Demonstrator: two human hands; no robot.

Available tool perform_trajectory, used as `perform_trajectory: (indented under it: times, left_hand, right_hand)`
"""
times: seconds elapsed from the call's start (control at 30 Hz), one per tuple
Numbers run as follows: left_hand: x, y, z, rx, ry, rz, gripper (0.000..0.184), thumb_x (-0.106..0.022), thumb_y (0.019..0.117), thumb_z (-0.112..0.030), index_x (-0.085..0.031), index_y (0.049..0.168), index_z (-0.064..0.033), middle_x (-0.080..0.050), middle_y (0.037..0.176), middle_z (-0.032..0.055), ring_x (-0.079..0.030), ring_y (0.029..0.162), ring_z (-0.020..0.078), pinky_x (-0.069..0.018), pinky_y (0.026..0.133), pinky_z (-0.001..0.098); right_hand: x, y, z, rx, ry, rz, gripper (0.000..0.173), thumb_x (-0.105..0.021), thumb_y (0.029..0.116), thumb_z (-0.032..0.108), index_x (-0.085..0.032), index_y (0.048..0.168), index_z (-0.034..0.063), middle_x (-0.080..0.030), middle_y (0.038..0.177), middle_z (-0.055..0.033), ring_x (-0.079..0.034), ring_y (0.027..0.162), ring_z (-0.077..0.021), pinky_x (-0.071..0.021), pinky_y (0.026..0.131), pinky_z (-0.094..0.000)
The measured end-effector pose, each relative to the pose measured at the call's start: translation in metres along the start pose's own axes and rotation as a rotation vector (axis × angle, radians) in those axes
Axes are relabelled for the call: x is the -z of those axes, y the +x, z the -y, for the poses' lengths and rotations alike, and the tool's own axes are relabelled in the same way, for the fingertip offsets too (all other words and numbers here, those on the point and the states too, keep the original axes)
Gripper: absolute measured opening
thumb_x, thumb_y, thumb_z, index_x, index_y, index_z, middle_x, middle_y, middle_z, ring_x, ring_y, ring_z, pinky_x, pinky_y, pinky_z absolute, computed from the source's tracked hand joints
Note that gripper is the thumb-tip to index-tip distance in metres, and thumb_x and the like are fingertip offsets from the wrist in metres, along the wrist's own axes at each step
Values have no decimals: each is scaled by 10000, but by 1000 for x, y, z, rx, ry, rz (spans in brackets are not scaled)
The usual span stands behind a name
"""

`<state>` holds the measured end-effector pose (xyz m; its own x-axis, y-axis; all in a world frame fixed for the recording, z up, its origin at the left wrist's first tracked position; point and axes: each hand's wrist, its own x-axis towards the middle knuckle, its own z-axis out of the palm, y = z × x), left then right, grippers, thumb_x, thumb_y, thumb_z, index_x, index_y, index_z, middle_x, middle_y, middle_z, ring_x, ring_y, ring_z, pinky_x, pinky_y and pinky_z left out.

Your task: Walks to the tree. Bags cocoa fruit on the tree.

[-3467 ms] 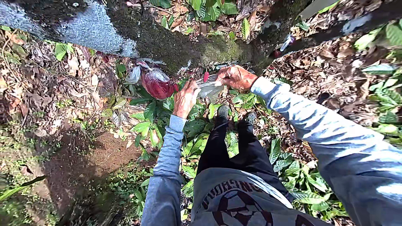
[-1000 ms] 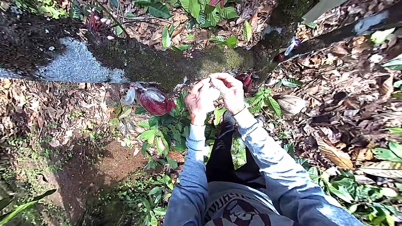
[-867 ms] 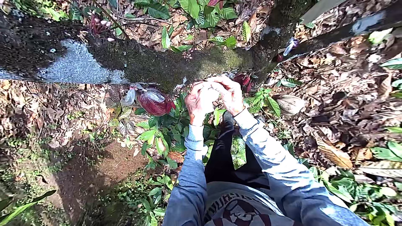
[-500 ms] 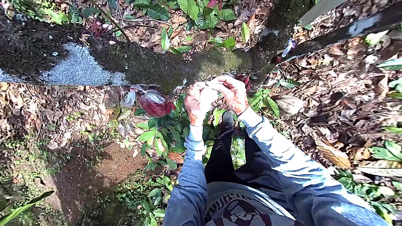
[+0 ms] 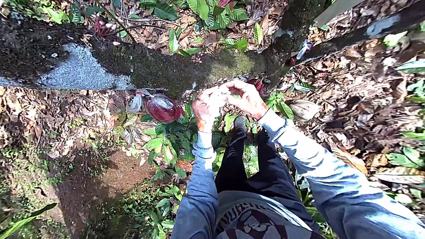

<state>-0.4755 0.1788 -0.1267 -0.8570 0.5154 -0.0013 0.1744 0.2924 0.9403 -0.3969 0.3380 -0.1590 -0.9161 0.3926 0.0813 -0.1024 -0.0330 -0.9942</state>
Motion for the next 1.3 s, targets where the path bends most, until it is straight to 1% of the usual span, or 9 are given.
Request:
perform_trajectory:
  times: [0.17, 0.4, 0.53, 0.63, 0.77, 0.83, 0.93, 1.07, 1.3]
  left_hand:
    - [-6, -3, 8, -107, 52, -60, 219, -743, 936, -121, -758, 1154, -122, -751, 1096, 27, -721, 926, 124, -632, 774, 327]
    - [-8, -5, 15, -170, 34, -107, 211, -728, 935, -77, -765, 1143, -77, -720, 1206, 58, -703, 1042, 156, -624, 850, 325]
    - [-11, -5, 7, -76, -42, -150, 214, -734, 942, -106, -763, 1153, -85, -754, 1093, 49, -728, 921, 145, -636, 777, 326]
    - [-14, -4, 4, -34, -77, -178, 195, -750, 931, -106, -772, 1124, -86, -765, 1008, 57, -729, 828, 148, -633, 705, 325]
    - [-19, -4, -5, -45, -76, -183, 172, -749, 925, -92, -756, 1096, -75, -756, 963, 54, -723, 797, 140, -631, 676, 319]
    - [-16, -4, -3, -83, -17, -153, 176, -738, 930, -81, -757, 1105, -65, -755, 1048, 54, -726, 878, 138, -633, 736, 320]
    - [-9, -3, 2, -213, 124, -75, 200, -722, 931, -57, -759, 1128, -53, -716, 1188, 66, -699, 1043, 147, -620, 866, 317]
    - [-10, -1, 5, -329, 334, -83, 222, -694, 957, -73, -756, 1170, -70, -704, 1216, 80, -678, 1113, 147, -587, 945, 308]
    - [-12, -2, -6, -186, 392, -40, 203, -622, 1005, -136, -701, 1189, -101, -670, 1223, 50, -658, 1094, 141, -581, 925, 340]
  right_hand:
    - [-16, 3, 4, -115, -46, -200, 171, -655, 1015, 222, -732, 1065, 77, -736, 925, -24, -697, 820, -85, -597, 769, -287]
    - [-31, 10, 5, -141, -158, -269, 194, -656, 1011, 266, -740, 1017, 92, -724, 847, 2, -670, 745, -60, -571, 712, -277]
    - [-31, -1, 12, -138, -146, -182, 229, -570, 1047, 264, -677, 1166, 100, -693, 902, -25, -656, 759, -98, -559, 686, -304]
    - [-28, -10, 13, -86, -141, -114, 366, -625, 960, 183, -567, 1314, 110, -701, 1029, -28, -687, 850, -116, -595, 732, -308]
    - [-23, -11, 10, -36, -224, -88, 331, -587, 986, 165, -692, 1287, 76, -687, 1146, -77, -672, 1004, -148, -571, 907, -337]
    - [-21, -9, 12, -48, -262, -75, 319, -541, 999, 145, -717, 1257, 79, -681, 1152, -82, -654, 1059, -160, -547, 956, -351]
    - [-17, -6, 14, -49, -285, -72, 306, -525, 1013, 140, -721, 1242, 84, -683, 1141, -82, -653, 1061, -165, -547, 956, -358]
    - [-15, -6, 16, -42, -220, -98, 299, -552, 1027, 149, -674, 1289, 72, -691, 1174, -84, -684, 1013, -136, -577, 920, -328]
    - [-20, -4, 5, -1, -88, -205, 239, -594, 1028, 130, -716, 1208, 30, -723, 1150, -83, -699, 1035, -136, -588, 945, -317]
